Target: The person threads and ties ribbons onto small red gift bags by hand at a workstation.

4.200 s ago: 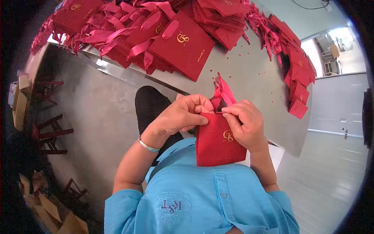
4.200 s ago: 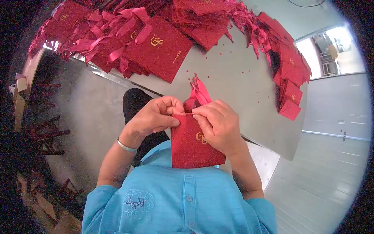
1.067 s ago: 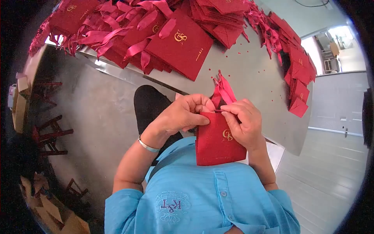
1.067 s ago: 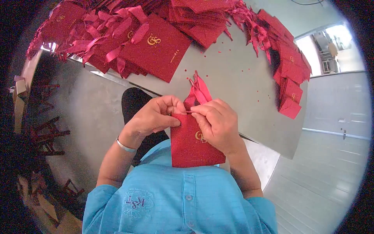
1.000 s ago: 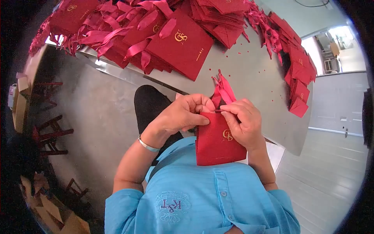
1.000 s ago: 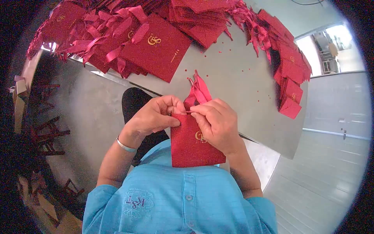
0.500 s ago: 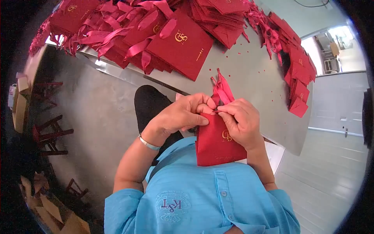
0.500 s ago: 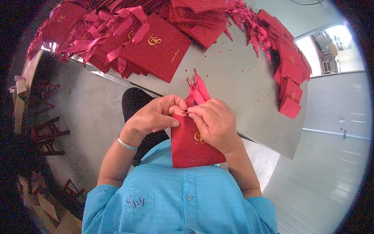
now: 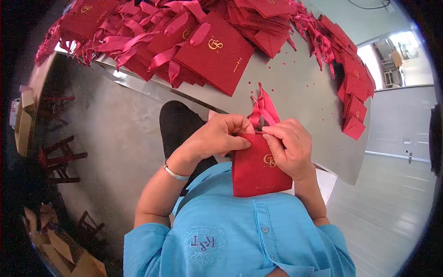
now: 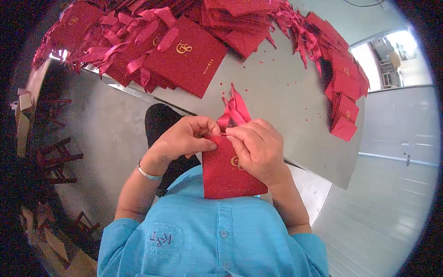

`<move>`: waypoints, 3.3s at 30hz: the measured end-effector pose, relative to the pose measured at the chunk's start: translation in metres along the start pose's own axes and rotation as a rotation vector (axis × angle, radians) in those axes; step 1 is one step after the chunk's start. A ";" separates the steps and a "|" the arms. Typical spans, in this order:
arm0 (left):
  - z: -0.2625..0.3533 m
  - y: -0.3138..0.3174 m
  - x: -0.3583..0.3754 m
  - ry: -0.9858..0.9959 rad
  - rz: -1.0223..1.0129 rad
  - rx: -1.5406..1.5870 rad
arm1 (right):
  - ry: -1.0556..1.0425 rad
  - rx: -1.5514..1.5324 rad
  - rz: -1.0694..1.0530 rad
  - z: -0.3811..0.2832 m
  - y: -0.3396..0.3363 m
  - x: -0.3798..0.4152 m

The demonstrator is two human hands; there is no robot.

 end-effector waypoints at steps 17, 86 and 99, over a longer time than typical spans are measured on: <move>-0.006 0.005 -0.001 0.110 0.131 -0.242 | 0.013 -0.044 -0.002 0.000 0.000 -0.001; -0.007 0.006 -0.004 0.000 -0.135 0.457 | 0.280 -0.239 -0.030 0.003 0.002 0.000; -0.006 0.002 -0.003 -0.045 -0.162 0.488 | 0.376 -0.242 -0.054 0.000 -0.005 -0.006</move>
Point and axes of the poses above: each hand's wrist, its own x-axis away from the middle knuckle, its own y-axis out of the palm, z = x × y, the point moved 3 cm from there along -x, towards the middle knuckle, and after that the axes turned 9 degrees about z, right-handed, at the moved point
